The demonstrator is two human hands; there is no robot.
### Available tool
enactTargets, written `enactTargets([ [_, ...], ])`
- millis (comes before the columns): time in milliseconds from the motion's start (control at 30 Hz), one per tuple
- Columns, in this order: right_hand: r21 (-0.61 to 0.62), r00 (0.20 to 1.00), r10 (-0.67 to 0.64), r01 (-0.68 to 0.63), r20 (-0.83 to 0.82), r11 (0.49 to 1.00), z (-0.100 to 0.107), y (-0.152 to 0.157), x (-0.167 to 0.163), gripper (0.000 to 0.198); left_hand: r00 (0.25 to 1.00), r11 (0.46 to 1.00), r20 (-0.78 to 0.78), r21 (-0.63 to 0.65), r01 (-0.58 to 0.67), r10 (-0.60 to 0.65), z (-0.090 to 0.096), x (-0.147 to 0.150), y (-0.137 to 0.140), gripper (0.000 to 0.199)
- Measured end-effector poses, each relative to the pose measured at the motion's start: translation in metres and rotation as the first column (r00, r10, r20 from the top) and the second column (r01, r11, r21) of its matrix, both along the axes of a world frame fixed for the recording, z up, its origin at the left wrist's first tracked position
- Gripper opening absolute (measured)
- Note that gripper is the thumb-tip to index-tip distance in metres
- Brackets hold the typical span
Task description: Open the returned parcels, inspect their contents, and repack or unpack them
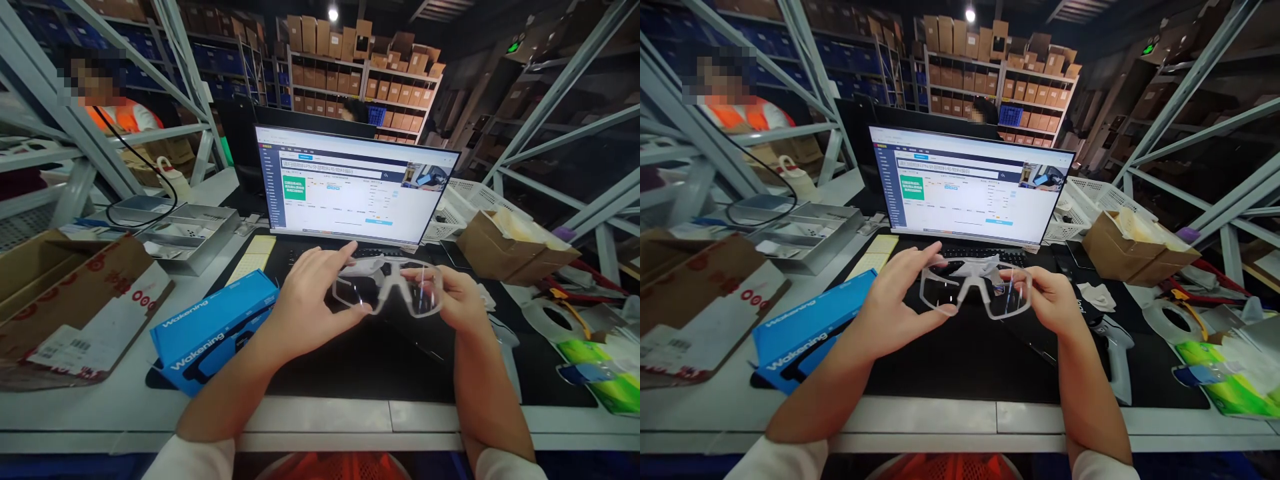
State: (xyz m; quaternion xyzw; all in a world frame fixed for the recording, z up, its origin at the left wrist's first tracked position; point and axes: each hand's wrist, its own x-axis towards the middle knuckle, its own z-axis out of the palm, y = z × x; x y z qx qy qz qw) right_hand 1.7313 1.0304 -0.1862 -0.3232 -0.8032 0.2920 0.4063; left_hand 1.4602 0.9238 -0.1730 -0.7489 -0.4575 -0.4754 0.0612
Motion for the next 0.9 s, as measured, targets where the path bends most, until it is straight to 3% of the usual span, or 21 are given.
enactTargets([
  [133, -0.095, 0.993, 0.027, -0.038, -0.114, 0.995, -0.003, 0.009, 0.004, 0.034, 0.993, 0.991, 0.006, 0.066, 0.118, -0.119, 0.002, -0.008, 0.001, 0.046],
  [300, -0.113, 0.993, 0.071, -0.060, 0.093, 0.992, -0.001, 0.016, -0.002, 0.032, 0.982, 0.976, -0.012, 0.114, 0.187, -0.187, 0.003, -0.005, -0.003, 0.049],
  [533, -0.171, 0.955, 0.091, -0.044, 0.281, 0.984, -0.004, 0.024, -0.002, 0.027, 0.991, 0.990, -0.020, 0.059, 0.131, -0.130, 0.000, 0.000, -0.004, 0.047],
  [900, -0.202, 0.951, 0.075, -0.013, 0.298, 0.979, 0.002, 0.025, 0.000, 0.024, 0.994, 0.995, -0.051, -0.052, 0.090, -0.093, -0.001, 0.001, 0.001, 0.047],
])
